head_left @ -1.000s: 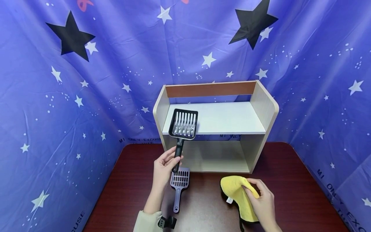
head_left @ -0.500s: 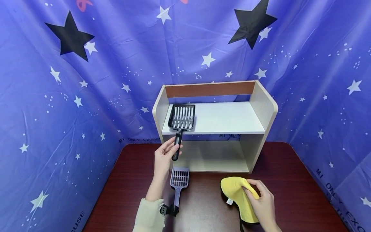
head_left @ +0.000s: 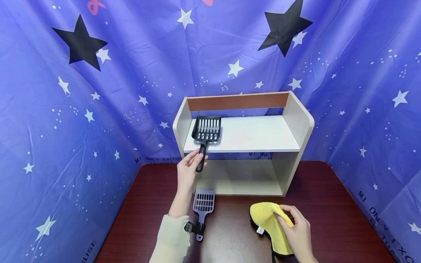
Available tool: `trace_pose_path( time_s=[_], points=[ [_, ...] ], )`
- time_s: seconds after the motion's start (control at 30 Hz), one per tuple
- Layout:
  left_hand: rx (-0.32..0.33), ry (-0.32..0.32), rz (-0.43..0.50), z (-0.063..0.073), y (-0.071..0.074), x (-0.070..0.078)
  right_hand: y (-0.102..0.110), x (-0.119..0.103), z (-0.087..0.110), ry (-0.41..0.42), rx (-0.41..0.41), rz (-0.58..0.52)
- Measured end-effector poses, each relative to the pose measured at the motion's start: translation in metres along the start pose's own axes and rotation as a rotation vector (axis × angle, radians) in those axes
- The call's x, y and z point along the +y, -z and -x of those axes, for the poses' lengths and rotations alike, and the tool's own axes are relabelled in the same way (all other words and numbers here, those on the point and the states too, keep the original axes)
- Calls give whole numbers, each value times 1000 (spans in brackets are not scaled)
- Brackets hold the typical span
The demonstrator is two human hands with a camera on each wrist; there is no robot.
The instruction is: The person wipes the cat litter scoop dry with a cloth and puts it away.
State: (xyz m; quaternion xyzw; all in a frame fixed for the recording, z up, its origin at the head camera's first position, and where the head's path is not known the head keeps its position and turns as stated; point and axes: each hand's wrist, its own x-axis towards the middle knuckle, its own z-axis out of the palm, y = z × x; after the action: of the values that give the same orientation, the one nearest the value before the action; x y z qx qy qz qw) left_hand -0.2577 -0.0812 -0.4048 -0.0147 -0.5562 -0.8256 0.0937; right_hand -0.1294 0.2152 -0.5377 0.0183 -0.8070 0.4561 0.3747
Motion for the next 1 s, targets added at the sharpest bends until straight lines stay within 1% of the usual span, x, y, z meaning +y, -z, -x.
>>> trace_pose_path(
  time_s=[0.2, 0.5, 0.7, 0.87, 1.0],
  points=[
    [37, 19, 6, -4, -5, 0, 0, 0, 2, -13, 8, -10],
    [58, 39, -10, -12, -11, 3, 1, 3, 3, -26, 13, 2],
    [67, 46, -21, -17, -12, 4, 2, 2, 4, -48, 12, 1],
    [72, 47, -52, -20, -14, 6, 2, 3, 4, -55, 17, 2],
    [54, 63, -69, -21, -14, 9, 2, 3, 4, -58, 19, 8]
  ],
)
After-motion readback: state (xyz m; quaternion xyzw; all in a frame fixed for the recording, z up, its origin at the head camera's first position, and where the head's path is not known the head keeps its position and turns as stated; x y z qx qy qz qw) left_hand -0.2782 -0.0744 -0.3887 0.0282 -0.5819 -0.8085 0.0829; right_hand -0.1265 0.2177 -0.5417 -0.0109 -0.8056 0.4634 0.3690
